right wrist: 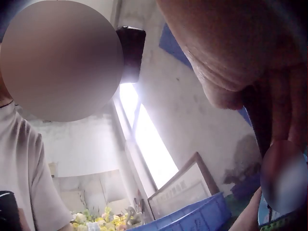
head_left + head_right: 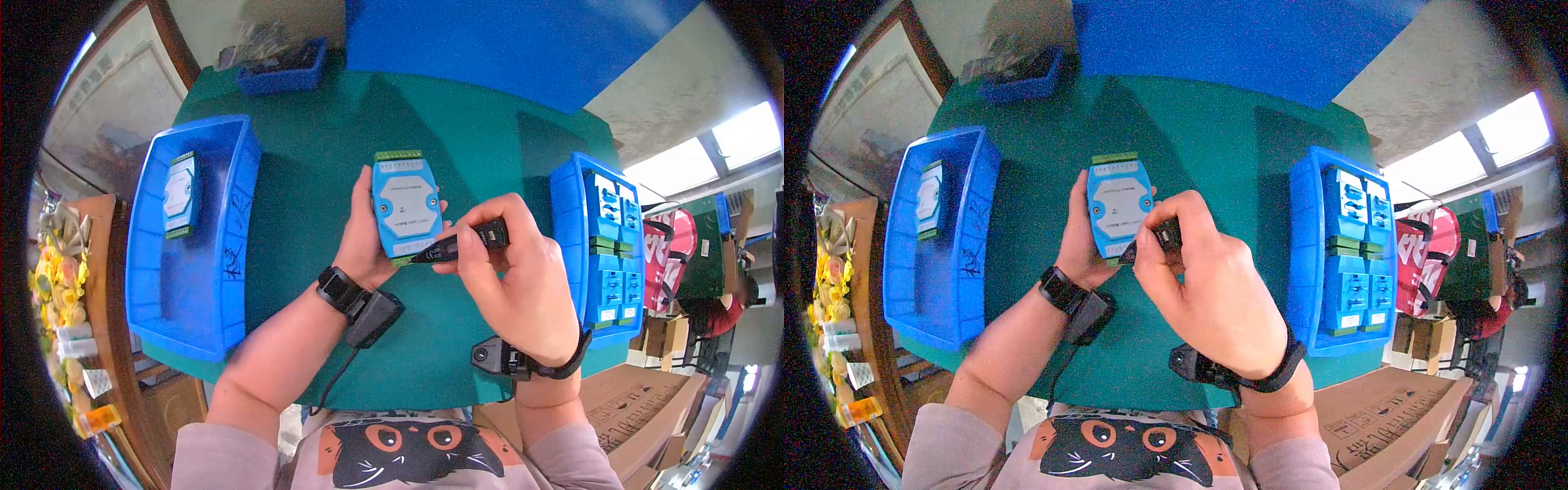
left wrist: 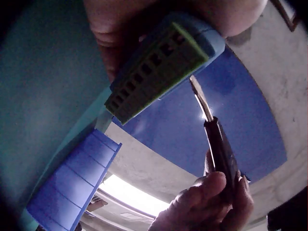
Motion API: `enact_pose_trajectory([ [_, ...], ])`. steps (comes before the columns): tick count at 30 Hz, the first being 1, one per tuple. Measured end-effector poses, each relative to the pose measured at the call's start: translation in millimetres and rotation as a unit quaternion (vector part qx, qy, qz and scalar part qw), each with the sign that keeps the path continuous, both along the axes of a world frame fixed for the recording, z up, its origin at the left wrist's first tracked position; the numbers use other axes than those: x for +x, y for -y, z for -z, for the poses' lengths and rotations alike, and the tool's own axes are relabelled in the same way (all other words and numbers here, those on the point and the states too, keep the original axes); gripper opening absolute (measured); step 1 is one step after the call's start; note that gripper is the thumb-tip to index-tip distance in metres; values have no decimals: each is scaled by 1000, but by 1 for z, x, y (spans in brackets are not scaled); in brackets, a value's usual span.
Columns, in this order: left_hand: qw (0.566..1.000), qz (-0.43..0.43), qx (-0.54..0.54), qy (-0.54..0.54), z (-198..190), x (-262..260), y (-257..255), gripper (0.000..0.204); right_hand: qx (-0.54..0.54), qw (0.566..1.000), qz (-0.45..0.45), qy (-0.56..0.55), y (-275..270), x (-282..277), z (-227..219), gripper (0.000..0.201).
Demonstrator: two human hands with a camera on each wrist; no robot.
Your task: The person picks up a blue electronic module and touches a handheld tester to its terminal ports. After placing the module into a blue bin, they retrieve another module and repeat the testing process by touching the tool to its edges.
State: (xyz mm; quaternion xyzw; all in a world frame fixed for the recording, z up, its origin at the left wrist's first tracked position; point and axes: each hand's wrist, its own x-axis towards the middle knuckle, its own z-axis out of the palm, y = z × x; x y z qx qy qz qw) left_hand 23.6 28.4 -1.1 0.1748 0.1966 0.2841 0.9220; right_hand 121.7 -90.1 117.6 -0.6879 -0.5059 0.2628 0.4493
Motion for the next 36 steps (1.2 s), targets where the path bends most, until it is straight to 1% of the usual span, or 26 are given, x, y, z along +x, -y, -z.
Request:
enact_pose_trajectory([
  [9,1000,1,10,2,4,1,-1,68,11,1000,-8,6,-3,-2,5,17],
  [14,1000,-1,12,-10,1,1,0,67,-21,1000,-14,4,-2,-1,3,16],
  [17,1000,-4,5,-15,-1,1,1,67,-2,1000,-18,11,-3,-1,4,15],
  [23,1000,-8,11,-18,-1,1,2,67,-9,999,-3,42,-3,-2,-1,16],
  [29,1000,-6,10,-14,0,1,2,67,-21,999,-1,37,-3,-3,-1,17],
  [32,999,-6,24,-24,-1,0,2,67,-20,998,-20,55,-2,-1,0,17],
  [36,999,-6,24,-25,0,1,2,68,-24,996,-67,61,1,0,0,19],
])
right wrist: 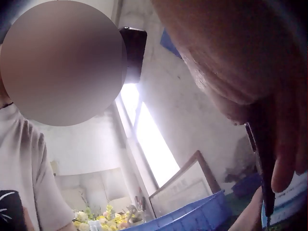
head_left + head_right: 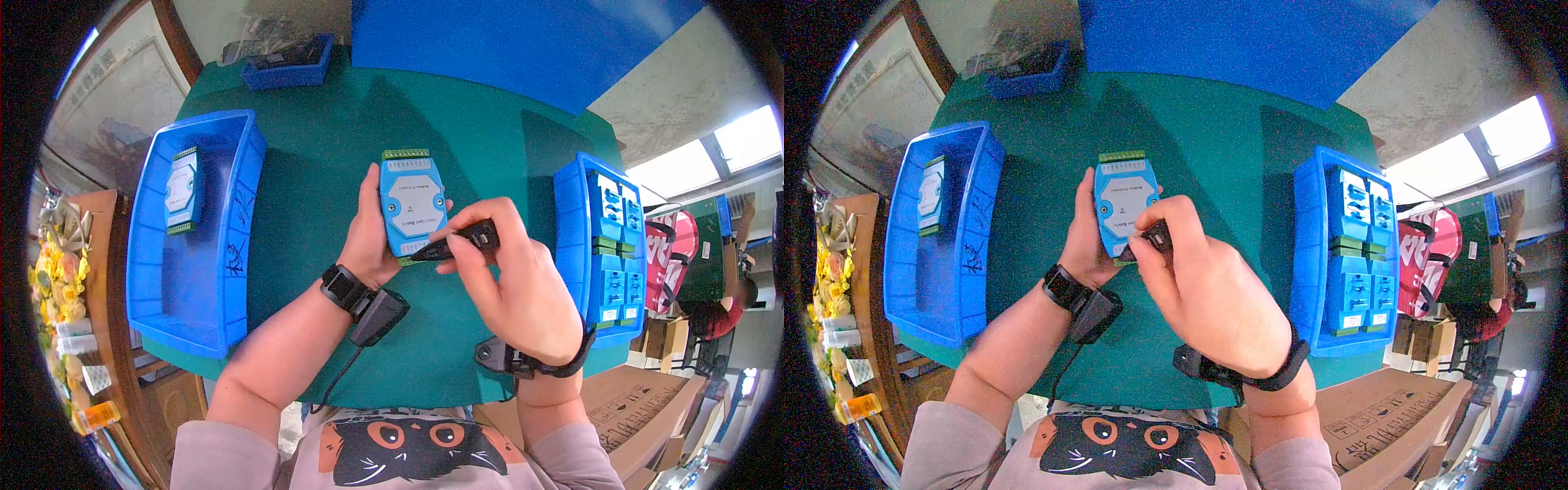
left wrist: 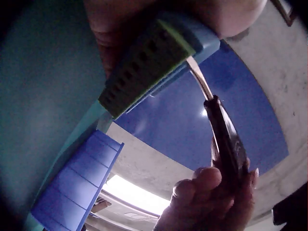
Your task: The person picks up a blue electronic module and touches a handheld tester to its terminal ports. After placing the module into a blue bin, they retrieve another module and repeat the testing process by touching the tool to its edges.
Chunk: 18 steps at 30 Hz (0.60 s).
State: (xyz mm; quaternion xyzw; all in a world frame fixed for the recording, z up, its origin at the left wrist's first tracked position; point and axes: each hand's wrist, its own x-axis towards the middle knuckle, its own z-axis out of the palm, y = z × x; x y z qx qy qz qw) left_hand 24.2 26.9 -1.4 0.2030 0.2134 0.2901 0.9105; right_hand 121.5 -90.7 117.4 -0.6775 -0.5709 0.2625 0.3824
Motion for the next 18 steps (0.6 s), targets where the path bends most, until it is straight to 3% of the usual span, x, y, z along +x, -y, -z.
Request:
enact_pose_trajectory([
  [3,1000,-3,5,-4,0,0,0,68,-35,998,-41,16,3,4,-6,20],
  [18,999,31,-13,17,2,-1,0,68,7,992,-117,37,3,6,-12,18],
])
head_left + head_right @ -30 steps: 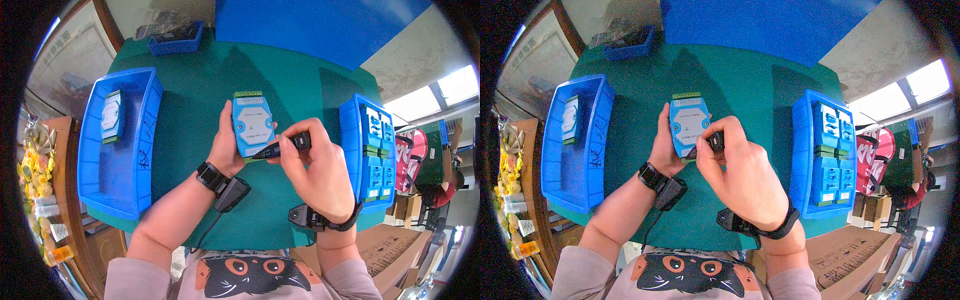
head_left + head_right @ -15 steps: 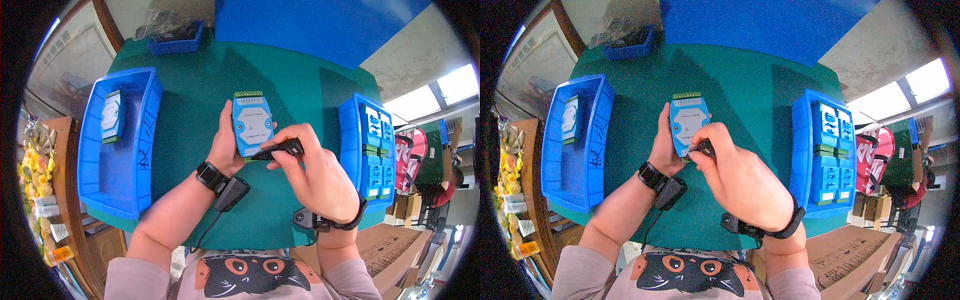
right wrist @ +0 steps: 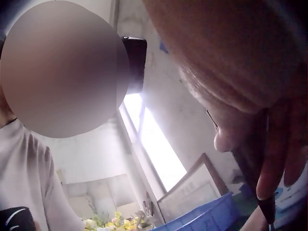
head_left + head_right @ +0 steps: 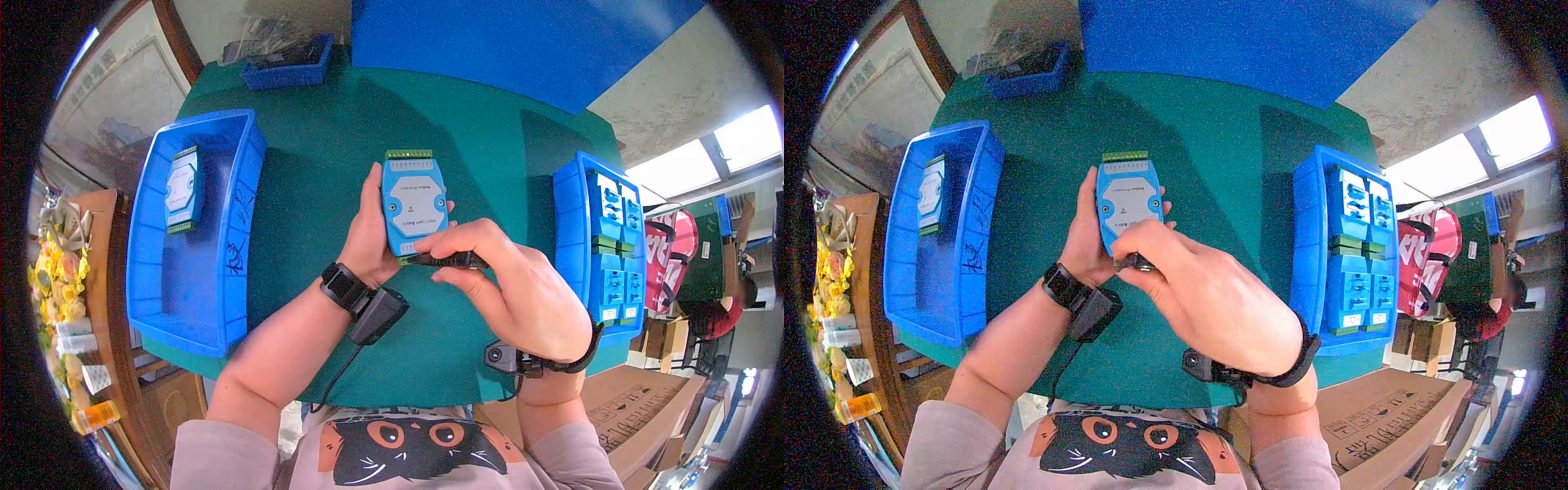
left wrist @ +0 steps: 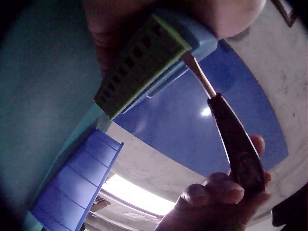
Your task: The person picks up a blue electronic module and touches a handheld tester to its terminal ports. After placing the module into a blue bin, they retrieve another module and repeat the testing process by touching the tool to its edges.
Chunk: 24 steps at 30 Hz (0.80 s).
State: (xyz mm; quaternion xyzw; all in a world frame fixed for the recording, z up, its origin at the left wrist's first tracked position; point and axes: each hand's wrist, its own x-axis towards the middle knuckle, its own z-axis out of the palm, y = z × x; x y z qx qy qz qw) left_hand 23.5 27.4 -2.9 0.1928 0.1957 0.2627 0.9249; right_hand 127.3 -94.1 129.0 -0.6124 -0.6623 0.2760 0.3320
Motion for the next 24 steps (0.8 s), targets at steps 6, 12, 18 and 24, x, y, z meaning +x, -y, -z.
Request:
enact_pose_trajectory([
  [6,1000,8,0,4,6,1,-1,74,33,999,-36,-13,0,5,4,19],
  [12,1000,0,8,-9,0,0,0,68,-9,998,-3,-55,0,6,2,20],
  [18,1000,-10,12,-16,-1,1,0,66,17,997,49,-65,-1,3,4,15],
  [24,1000,-17,14,-18,-2,1,1,65,31,993,87,-73,-5,4,10,16],
])
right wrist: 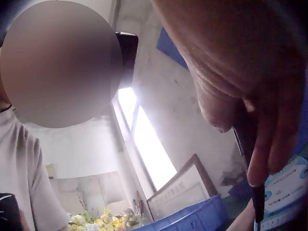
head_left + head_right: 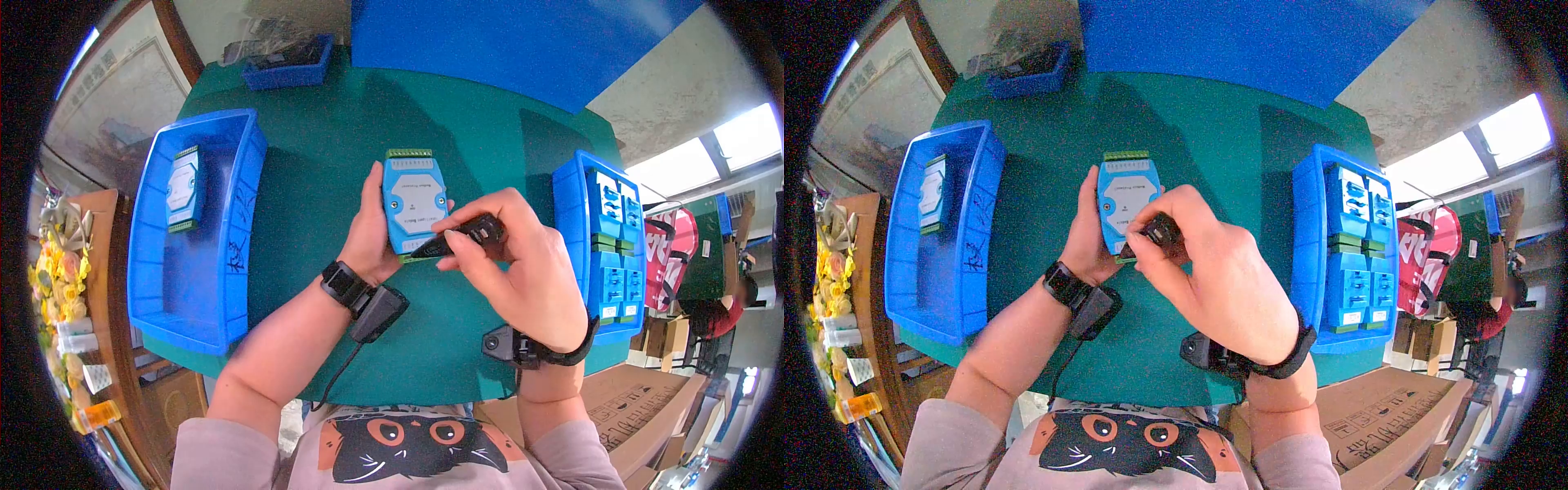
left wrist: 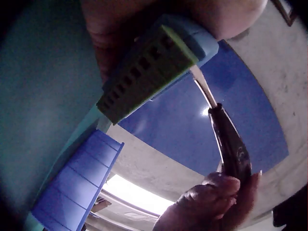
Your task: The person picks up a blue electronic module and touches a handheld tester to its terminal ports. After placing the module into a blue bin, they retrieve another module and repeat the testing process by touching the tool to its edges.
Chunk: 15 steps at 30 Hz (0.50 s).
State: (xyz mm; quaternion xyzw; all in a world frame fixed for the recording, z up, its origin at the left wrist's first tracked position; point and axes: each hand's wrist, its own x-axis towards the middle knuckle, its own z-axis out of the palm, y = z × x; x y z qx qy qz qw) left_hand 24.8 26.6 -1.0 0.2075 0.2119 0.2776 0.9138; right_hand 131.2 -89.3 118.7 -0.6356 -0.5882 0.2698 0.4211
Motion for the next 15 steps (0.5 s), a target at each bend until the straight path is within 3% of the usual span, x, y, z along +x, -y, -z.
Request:
enact_pose_trajectory([
  [6,1000,7,-2,5,0,0,-1,64,-13,998,47,28,0,-1,-3,34],
  [15,1000,3,-16,16,-1,1,-1,66,-13,996,67,54,0,-1,-4,35],
])
